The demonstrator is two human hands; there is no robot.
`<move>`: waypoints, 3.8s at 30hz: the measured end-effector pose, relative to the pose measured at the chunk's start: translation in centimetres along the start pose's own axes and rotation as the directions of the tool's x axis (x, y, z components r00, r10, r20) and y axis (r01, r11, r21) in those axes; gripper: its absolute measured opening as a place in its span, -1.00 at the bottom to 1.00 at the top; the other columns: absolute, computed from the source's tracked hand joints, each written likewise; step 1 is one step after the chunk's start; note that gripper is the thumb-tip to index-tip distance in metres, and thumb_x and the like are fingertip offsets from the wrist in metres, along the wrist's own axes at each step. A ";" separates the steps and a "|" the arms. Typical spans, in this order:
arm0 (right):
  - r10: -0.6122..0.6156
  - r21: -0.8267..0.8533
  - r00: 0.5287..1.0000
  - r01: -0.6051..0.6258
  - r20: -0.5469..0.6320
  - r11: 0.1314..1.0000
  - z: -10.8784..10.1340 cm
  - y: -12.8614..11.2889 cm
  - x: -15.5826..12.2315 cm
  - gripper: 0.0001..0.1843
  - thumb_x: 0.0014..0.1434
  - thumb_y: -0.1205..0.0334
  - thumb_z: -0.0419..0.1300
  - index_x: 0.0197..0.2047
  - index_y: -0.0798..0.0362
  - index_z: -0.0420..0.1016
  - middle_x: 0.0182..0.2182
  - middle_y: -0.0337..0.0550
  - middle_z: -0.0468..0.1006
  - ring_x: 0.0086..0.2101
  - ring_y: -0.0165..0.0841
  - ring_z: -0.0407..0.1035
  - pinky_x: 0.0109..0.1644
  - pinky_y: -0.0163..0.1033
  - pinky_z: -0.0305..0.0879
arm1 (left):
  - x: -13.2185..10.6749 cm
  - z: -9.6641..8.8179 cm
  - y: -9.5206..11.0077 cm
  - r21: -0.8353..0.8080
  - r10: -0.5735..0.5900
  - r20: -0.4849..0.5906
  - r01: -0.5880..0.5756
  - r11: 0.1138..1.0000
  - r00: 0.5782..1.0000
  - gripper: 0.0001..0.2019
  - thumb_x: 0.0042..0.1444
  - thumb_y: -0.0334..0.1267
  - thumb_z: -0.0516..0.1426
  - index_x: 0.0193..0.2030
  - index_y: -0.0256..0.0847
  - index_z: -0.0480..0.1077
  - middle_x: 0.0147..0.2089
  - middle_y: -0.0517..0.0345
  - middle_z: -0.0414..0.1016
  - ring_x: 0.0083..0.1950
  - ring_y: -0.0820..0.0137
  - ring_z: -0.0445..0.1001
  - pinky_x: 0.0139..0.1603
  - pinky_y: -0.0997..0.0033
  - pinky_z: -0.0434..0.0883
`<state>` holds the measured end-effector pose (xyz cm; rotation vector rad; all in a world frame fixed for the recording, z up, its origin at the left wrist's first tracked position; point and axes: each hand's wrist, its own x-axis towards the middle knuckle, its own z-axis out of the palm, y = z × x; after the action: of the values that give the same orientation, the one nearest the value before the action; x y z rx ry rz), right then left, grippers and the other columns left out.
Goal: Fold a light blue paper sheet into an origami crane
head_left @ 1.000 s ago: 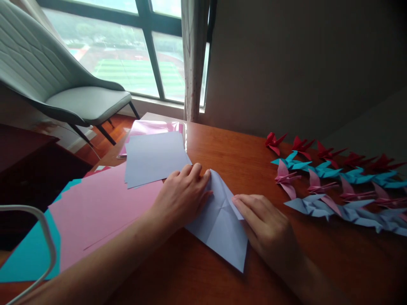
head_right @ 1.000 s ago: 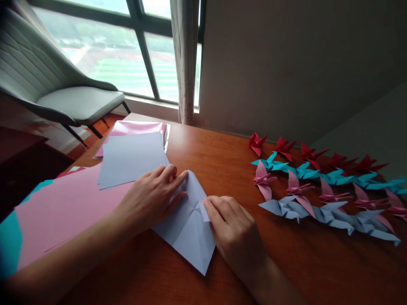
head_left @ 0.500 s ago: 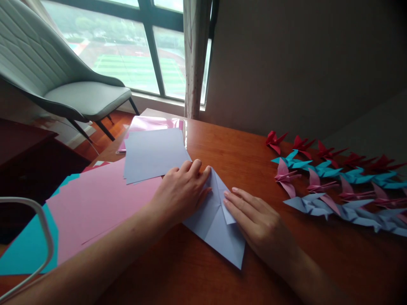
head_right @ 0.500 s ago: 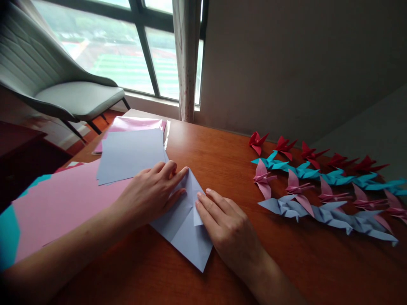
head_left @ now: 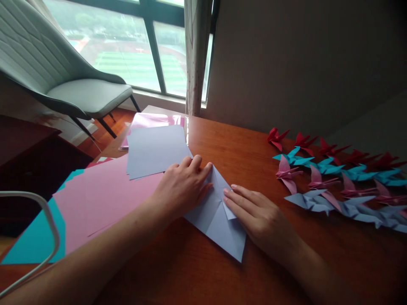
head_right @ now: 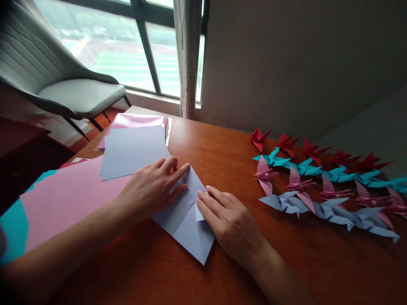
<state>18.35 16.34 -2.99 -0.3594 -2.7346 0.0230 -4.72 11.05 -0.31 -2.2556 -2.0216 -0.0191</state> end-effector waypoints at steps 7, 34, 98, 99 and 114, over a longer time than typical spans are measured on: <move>0.003 -0.009 0.999 -0.003 0.034 1.000 0.1 0.0 -0.1 -0.62 0.36 0.42 0.02 0.16 0.09 0.48 0.18 -0.03 0.48 0.19 -0.12 0.34 0.15 0.02 0.40 | 0.1 0.1 -0.1 -0.008 0.004 0.009 -0.004 1.000 1.000 -0.66 0.34 -0.06 -0.03 0.17 -0.08 0.28 0.02 -0.06 0.33 -0.08 0.18 0.36 -0.27 0.29 0.38; 0.053 0.054 0.998 -0.054 0.015 0.997 0.0 -0.1 0.2 -0.63 0.36 0.41 0.00 0.14 0.12 0.50 0.15 -0.12 0.52 0.10 -0.12 0.39 0.12 0.02 0.39 | -0.4 -0.2 0.5 0.032 0.001 0.022 -0.002 1.000 1.000 -0.61 0.34 -0.11 -0.01 0.24 -0.20 0.25 0.03 -0.08 0.36 -0.03 0.15 0.37 -0.20 0.24 0.39; 0.696 0.150 0.718 -0.691 0.024 0.707 3.5 4.8 7.7 -0.79 0.23 0.08 0.21 -0.38 -0.02 0.43 -0.43 -0.24 0.53 -0.36 -0.32 0.38 -0.32 -0.26 0.10 | -2.5 -0.4 3.4 -0.053 0.360 0.047 -0.358 0.932 0.932 -0.62 0.32 -0.30 -0.03 0.23 -0.25 0.35 0.30 -0.03 0.33 0.07 0.18 0.36 -0.19 0.22 0.34; 0.692 0.177 0.722 -0.683 0.013 0.709 3.5 4.8 7.5 -0.79 0.23 0.08 0.21 -0.39 -0.02 0.43 -0.43 -0.24 0.53 -0.36 -0.32 0.38 -0.31 -0.26 0.13 | -2.5 -0.4 3.4 -0.050 0.362 0.044 -0.360 0.932 0.931 -0.62 0.33 -0.29 -0.02 0.23 -0.25 0.35 0.31 -0.02 0.32 0.07 0.18 0.36 -0.19 0.23 0.34; 0.499 0.250 0.848 -0.530 0.177 0.811 -0.2 3.0 1.8 -0.77 0.23 0.10 0.26 -0.42 0.00 0.43 -0.44 -0.24 0.50 -0.34 -0.33 0.35 -0.25 -0.23 0.23 | -2.5 -0.1 3.2 -0.057 0.365 0.046 -0.363 0.930 0.930 -0.55 0.35 -0.24 -0.04 0.34 -0.28 0.23 0.36 -0.01 0.26 0.12 0.17 0.33 -0.18 0.20 0.35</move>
<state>17.58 19.63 -2.32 -1.0264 -2.5856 0.5993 -1.85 8.23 -0.71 -2.6523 -1.6068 0.0278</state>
